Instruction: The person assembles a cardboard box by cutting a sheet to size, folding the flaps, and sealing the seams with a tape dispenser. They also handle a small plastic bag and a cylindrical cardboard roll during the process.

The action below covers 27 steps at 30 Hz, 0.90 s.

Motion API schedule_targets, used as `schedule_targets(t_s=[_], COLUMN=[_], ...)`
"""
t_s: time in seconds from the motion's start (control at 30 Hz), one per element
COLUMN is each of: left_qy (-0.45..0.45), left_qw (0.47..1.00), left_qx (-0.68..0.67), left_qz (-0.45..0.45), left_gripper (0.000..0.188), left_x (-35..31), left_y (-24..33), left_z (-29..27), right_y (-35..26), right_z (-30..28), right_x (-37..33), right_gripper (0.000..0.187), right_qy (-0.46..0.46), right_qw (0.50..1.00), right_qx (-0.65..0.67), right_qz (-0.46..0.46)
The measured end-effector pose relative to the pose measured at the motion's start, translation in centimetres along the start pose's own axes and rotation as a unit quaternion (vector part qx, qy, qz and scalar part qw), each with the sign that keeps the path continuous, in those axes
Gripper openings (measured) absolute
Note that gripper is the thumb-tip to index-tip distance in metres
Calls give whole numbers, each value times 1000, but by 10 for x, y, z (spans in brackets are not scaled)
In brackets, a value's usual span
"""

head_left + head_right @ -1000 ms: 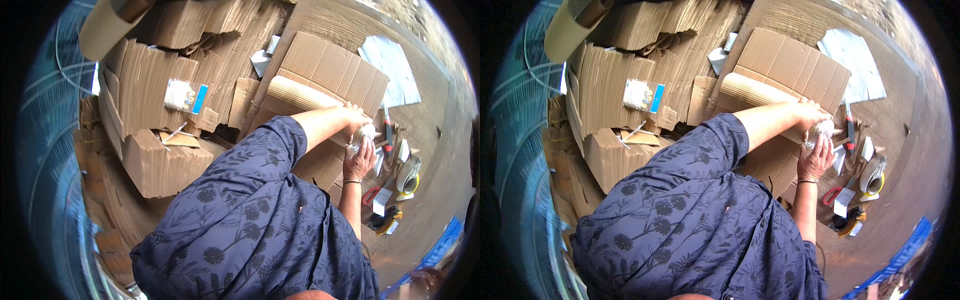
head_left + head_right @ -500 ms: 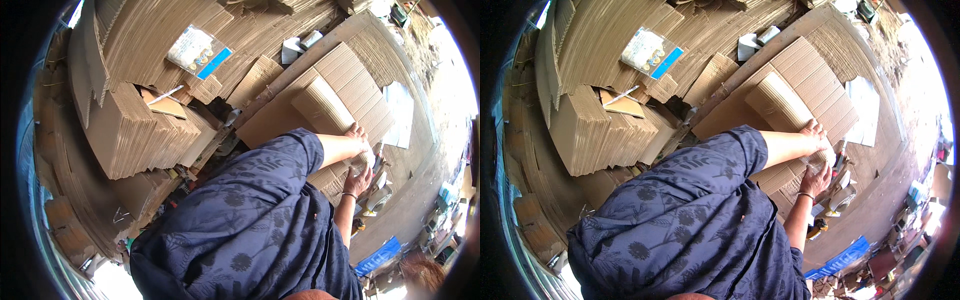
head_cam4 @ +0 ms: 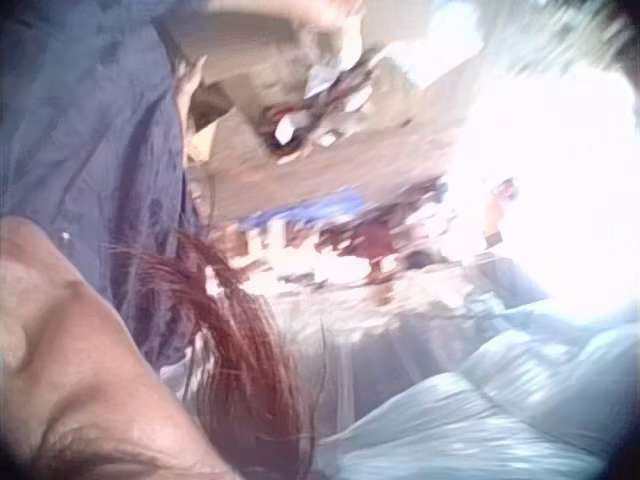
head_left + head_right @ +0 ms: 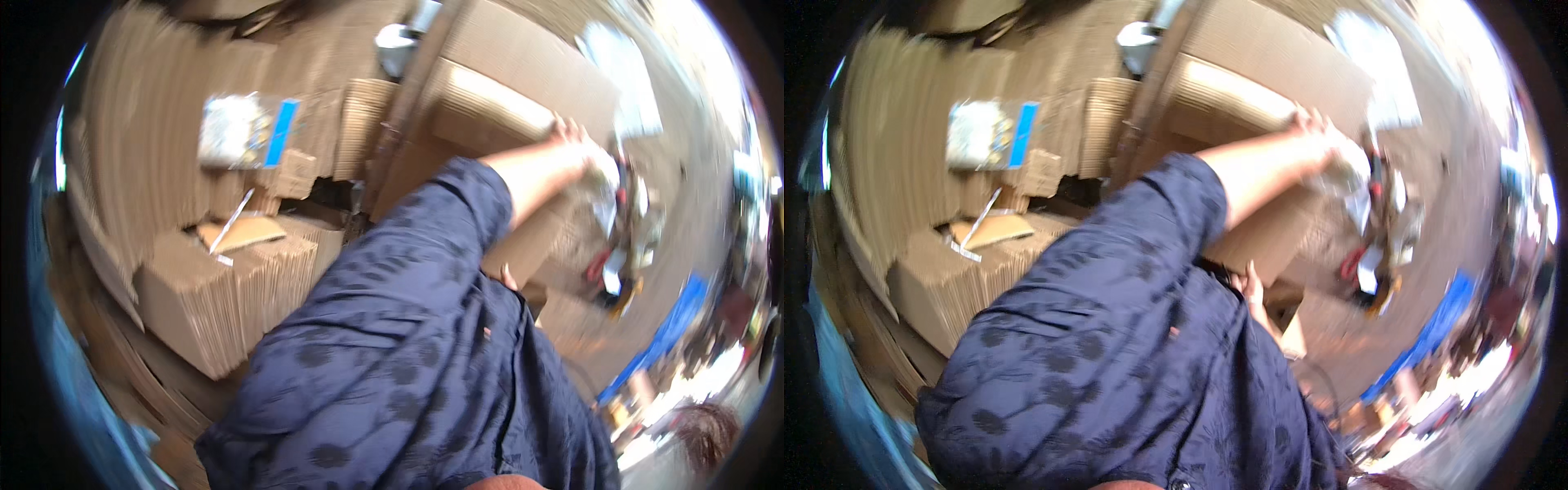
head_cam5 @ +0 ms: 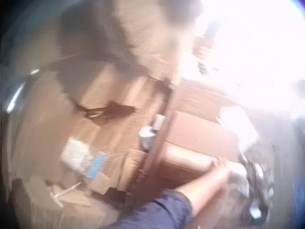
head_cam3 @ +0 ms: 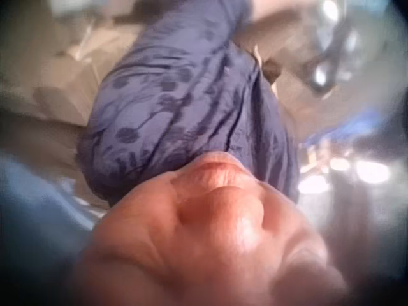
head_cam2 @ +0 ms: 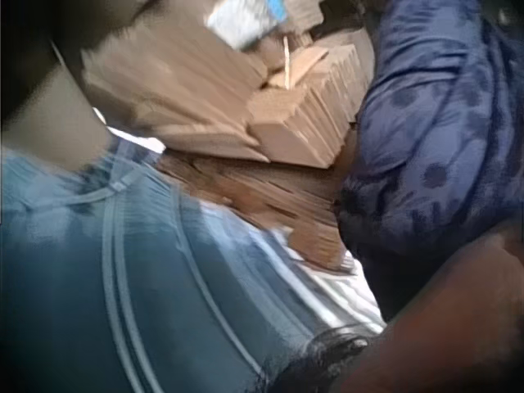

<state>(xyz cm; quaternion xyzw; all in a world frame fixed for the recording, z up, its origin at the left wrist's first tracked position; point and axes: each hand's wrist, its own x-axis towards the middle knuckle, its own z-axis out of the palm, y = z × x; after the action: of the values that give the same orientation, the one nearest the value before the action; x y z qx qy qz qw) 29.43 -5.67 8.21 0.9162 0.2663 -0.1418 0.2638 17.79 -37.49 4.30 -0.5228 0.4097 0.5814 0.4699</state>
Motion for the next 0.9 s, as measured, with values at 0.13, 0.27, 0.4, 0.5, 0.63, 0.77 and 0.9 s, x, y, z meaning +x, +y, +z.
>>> schedule_targets(t_s=[0.13,0.27,0.4,0.5,0.63,0.77,0.9], left_qy=[-37,-9,-13,-15,-20,-8,-90], left_qw=[998,997,996,995,993,991,990], left_qx=[44,72,79,85,103,119,91], left_qz=[17,26,37,40,49,62,60], left_gripper=[103,99,101,102,106,105,82], left_x=[-8,-13,-20,-17,-16,-23,-3], left_y=[-14,-8,5,5,6,4,-7], left_z=[-22,-26,-39,-37,-31,-26,-35], right_y=[4,6,6,-5,-39,-107,-145], right_z=[0,-1,9,19,53,102,134], right_x=[28,-8,-52,-76,-112,-106,-94], right_gripper=[51,41,25,20,24,23,26], right_qy=[89,67,50,50,-6,-154,-221], right_qw=[989,985,985,984,967,955,943], right_qx=[120,155,119,74,39,61,106], right_qz=[-14,-32,-114,-152,-252,-245,-226])
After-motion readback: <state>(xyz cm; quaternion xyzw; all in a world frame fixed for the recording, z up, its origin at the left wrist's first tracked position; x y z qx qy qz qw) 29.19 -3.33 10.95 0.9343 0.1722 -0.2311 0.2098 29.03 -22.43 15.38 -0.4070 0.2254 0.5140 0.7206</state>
